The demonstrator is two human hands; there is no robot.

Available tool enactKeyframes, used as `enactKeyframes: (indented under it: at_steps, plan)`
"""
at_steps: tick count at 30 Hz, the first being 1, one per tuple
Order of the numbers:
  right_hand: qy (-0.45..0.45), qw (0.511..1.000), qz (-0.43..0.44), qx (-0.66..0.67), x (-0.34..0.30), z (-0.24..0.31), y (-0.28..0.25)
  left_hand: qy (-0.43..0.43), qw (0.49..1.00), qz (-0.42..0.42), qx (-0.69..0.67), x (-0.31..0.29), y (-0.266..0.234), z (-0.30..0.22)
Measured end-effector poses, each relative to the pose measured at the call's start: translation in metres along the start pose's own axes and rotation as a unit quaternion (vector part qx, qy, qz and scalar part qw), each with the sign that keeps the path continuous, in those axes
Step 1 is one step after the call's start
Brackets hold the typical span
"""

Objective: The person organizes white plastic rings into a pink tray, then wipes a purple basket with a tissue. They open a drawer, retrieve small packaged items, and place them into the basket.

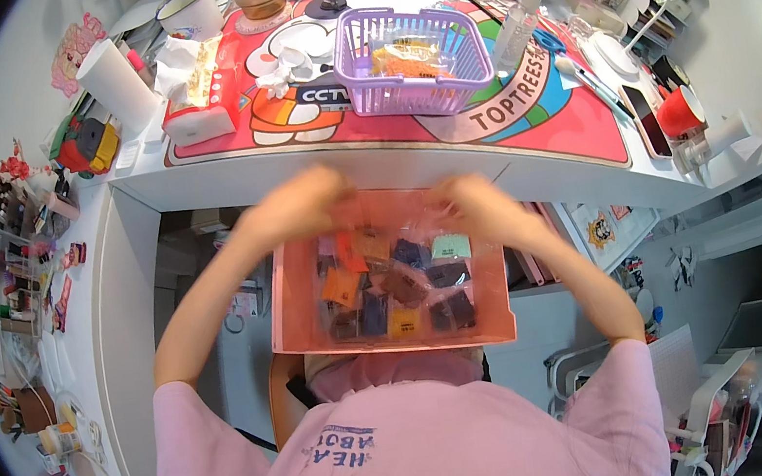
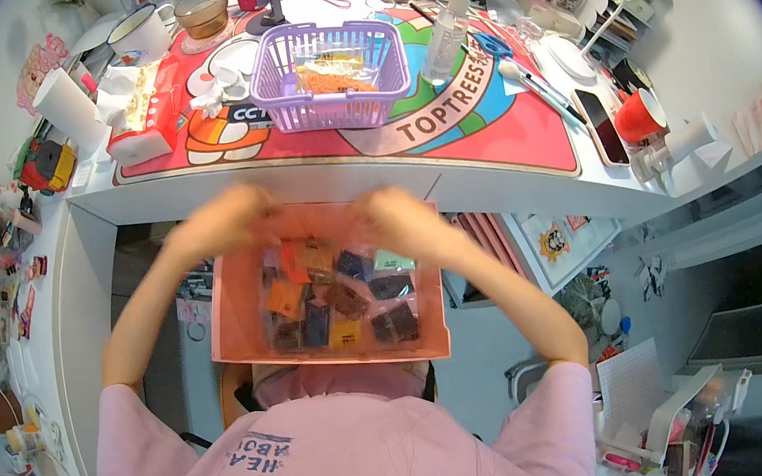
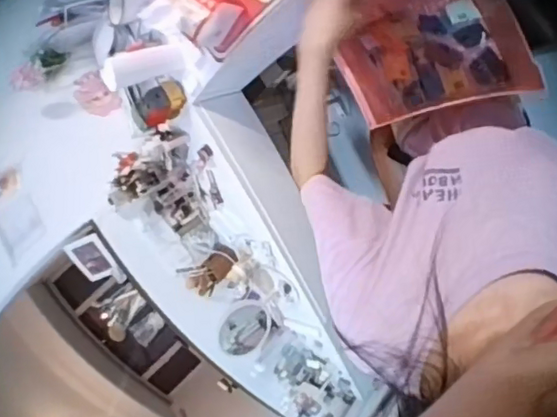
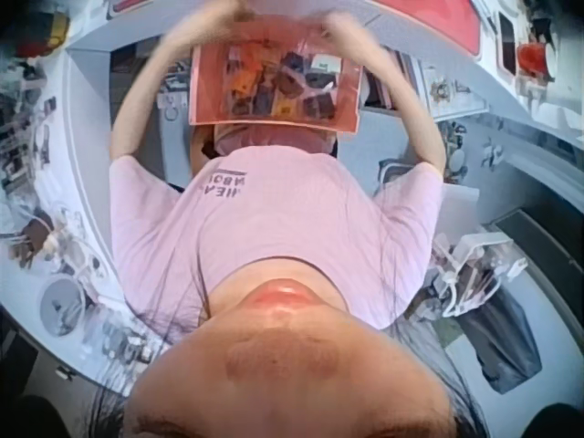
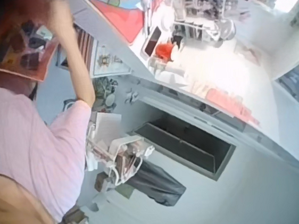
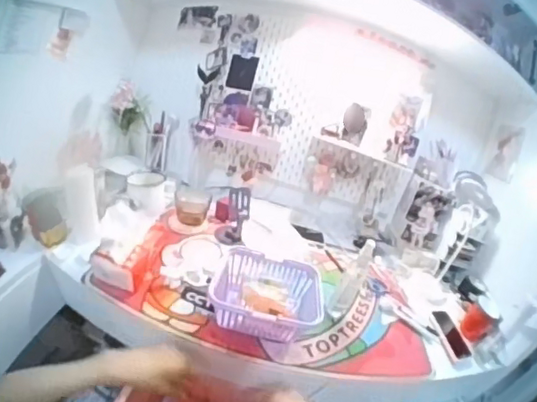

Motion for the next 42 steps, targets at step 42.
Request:
enactKeyframes:
  at_steps: [42]
  plan:
    - [-0.121,0.880,-0.412,-0.205,0.056,0.042,-0.142,0.210,0.874,-0.435,0.046,0.066,-0.143,-0.044]
Point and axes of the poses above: each hand's wrist, its own x-axis towards the middle knuckle, its own y-axis out of the palm, z = x × y, the point moved 4 cm from there along x, towards the middle knuckle, and after that the axes turned 4 degrees about -x, right-handed, at the moved point
